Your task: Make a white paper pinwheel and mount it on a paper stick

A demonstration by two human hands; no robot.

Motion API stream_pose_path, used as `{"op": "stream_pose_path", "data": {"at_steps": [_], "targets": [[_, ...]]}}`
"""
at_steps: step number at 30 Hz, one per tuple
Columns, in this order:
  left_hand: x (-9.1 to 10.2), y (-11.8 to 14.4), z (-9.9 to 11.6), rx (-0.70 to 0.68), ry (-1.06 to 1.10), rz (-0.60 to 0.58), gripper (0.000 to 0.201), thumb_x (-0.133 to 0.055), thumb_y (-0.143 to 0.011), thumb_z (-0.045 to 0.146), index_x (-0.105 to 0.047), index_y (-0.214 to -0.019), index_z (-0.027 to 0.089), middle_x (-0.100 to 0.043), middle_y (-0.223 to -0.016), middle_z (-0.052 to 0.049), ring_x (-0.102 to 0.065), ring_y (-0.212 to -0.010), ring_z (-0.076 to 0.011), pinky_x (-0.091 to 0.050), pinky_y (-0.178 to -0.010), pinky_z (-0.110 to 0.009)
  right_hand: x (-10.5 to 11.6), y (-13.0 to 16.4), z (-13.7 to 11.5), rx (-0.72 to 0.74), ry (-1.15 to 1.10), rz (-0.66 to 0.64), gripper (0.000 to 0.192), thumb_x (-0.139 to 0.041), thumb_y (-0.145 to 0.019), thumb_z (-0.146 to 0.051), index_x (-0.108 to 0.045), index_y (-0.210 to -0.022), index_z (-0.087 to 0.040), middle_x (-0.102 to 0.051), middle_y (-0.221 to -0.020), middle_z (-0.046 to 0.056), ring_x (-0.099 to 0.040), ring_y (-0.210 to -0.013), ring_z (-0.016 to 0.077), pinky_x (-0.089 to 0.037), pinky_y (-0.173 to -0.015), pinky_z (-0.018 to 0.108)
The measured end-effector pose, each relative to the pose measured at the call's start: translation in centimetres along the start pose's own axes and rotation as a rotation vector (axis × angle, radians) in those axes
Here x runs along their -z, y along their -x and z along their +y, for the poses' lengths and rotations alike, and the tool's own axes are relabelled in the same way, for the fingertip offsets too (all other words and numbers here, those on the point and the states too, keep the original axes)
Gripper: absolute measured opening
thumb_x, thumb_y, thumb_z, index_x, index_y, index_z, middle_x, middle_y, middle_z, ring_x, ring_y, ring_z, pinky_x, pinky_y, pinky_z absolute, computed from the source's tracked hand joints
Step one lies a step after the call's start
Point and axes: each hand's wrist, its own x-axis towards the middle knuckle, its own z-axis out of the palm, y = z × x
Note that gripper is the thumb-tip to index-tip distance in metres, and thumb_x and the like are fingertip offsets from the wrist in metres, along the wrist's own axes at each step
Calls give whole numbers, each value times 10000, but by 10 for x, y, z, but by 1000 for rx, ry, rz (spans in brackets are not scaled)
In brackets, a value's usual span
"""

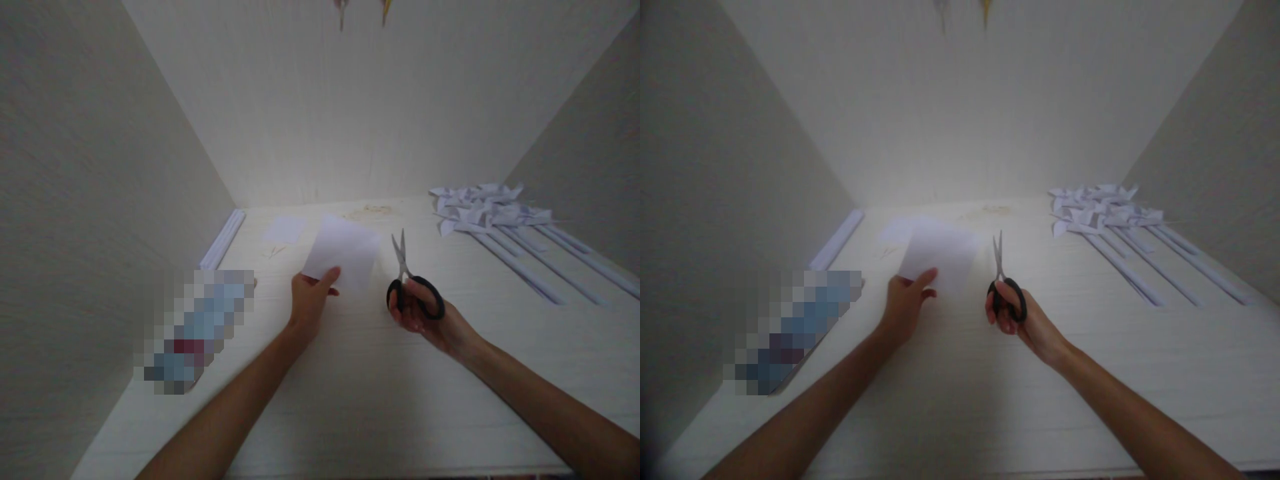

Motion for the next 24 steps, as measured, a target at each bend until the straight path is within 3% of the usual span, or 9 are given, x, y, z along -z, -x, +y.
{"op": "stream_pose_path", "data": {"at_steps": [4, 8, 15, 24], "targets": [[5, 0, 13, -52, 127, 32, 282, -655, -570, 262, -620, -825, 148, -640, -845, -34, -593, -671, -112, -499, -524, -209, -9, 15, -1, -99, 212, -170, 439, -411, -766, -531, -521, -623, -131, -492, -508, -3, -318, -397, 51, -187, -386, 206], [6, 6, 23, -105, 134, -4, 272, -634, -606, 274, -612, -847, 151, -646, -837, -32, -604, -708, -121, -513, -604, -236, -17, 22, -1, -38, 454, -290, 463, -401, -762, -555, -490, -595, -132, -457, -525, -6, -337, -451, 63, -220, -410, 207], [1, 16, 24, -110, 103, -38, 231, -601, -646, 284, -601, -824, 136, -655, -791, -33, -612, -739, -139, -512, -677, -273, -22, 24, 2, 22, 623, -300, 475, -353, -780, -569, -436, -565, -153, -390, -519, -18, -369, -491, 85, -285, -450, 217], [-2, 24, 27, -105, 23, 60, 223, -603, -640, 303, -594, -775, 125, -643, -719, -19, -602, -613, -117, -521, -522, -213, -28, 25, 3, 0, 677, -290, 468, -356, -769, -582, -408, -559, -166, -387, -542, -11, -371, -528, 97, -288, -454, 217]]}}
